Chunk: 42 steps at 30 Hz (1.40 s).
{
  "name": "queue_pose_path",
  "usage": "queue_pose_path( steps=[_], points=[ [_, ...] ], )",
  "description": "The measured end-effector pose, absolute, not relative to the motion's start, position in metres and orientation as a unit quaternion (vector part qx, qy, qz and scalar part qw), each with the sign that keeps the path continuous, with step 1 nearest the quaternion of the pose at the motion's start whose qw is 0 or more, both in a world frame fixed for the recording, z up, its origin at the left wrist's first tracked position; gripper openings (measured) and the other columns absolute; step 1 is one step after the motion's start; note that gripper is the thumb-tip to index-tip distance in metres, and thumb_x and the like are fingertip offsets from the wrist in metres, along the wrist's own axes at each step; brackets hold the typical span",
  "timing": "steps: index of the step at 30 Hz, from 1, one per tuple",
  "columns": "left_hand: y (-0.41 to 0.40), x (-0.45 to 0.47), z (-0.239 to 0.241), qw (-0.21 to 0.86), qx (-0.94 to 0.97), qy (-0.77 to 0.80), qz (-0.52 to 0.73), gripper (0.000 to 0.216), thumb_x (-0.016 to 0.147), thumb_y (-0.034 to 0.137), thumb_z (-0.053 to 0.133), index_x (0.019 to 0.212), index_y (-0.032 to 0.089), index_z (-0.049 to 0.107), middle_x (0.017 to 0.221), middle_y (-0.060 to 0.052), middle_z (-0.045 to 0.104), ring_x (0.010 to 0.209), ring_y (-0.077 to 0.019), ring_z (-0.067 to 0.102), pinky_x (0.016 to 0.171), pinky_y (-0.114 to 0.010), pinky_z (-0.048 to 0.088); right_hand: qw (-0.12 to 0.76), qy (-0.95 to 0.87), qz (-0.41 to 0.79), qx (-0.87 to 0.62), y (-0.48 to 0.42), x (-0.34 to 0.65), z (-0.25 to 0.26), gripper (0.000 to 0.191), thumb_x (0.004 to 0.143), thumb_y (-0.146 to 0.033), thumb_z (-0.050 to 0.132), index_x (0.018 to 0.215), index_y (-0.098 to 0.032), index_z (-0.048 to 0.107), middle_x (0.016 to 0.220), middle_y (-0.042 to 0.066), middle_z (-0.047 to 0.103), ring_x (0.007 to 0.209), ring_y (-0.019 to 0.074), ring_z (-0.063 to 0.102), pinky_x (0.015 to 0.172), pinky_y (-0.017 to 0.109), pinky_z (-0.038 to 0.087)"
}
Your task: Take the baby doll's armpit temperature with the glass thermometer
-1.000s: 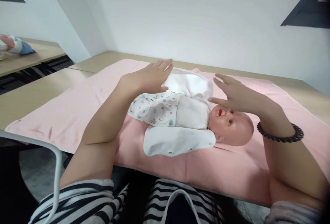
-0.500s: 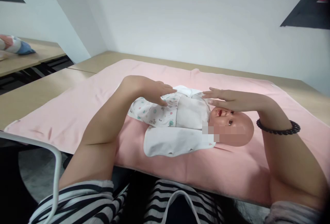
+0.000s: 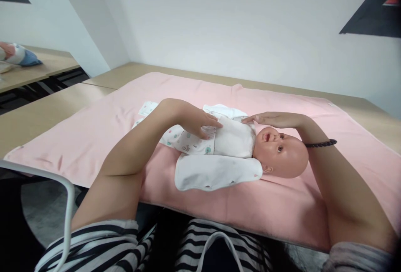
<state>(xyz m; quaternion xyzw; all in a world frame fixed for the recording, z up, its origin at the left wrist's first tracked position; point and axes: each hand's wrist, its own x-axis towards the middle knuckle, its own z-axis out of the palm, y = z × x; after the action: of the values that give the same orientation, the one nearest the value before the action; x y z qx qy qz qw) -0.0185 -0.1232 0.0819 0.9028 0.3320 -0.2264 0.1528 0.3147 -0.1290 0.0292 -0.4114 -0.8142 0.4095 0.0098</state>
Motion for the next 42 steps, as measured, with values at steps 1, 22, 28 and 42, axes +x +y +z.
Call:
queue_pose_path(
  steps=[1,22,28,42],
  points=[
    [-0.123,-0.019,0.082,0.157,0.902,0.334,-0.224,0.072,0.084,0.059,0.061,0.151,0.052,0.035,0.164,0.01,0.032,0.144,-0.0314,0.039,0.119,-0.049,0.029,0.009,-0.818,0.406,-0.408,-0.129,0.315,0.029,0.052,0.102,-0.061,0.036,0.149,-0.043,0.046,0.16,-0.013,0.035,0.151,0.0201,0.029,0.127,0.042,0.026],
    [-0.124,-0.017,0.082,0.15,0.904,0.332,-0.224,0.071,0.086,0.059,0.058,0.151,0.054,0.032,0.164,0.011,0.03,0.143,-0.0321,0.041,0.117,-0.051,0.03,0.008,-0.812,0.458,-0.36,-0.125,0.307,0.019,0.051,0.101,-0.055,0.043,0.149,-0.038,0.047,0.162,-0.005,0.034,0.15,0.0241,0.033,0.12,0.041,0.037],
    [-0.124,-0.017,0.081,0.161,0.904,0.332,-0.214,0.07,0.084,0.057,0.06,0.15,0.054,0.035,0.164,0.011,0.031,0.142,-0.0328,0.043,0.117,-0.053,0.03,-0.003,-0.803,0.477,-0.357,-0.126,0.308,0.02,0.054,0.098,-0.053,0.051,0.15,-0.039,0.046,0.162,-0.005,0.034,0.152,0.024,0.028,0.122,0.041,0.035],
    [-0.124,-0.017,0.081,0.175,0.896,0.351,-0.207,0.072,0.083,0.054,0.066,0.149,0.051,0.039,0.163,0.011,0.034,0.143,-0.0329,0.042,0.12,-0.051,0.03,0.078,-0.803,0.375,-0.457,-0.12,0.316,0.009,0.047,0.089,-0.055,0.064,0.13,-0.032,0.069,0.138,0.003,0.063,0.121,0.0313,0.061,0.101,0.043,0.05]
  ],
)
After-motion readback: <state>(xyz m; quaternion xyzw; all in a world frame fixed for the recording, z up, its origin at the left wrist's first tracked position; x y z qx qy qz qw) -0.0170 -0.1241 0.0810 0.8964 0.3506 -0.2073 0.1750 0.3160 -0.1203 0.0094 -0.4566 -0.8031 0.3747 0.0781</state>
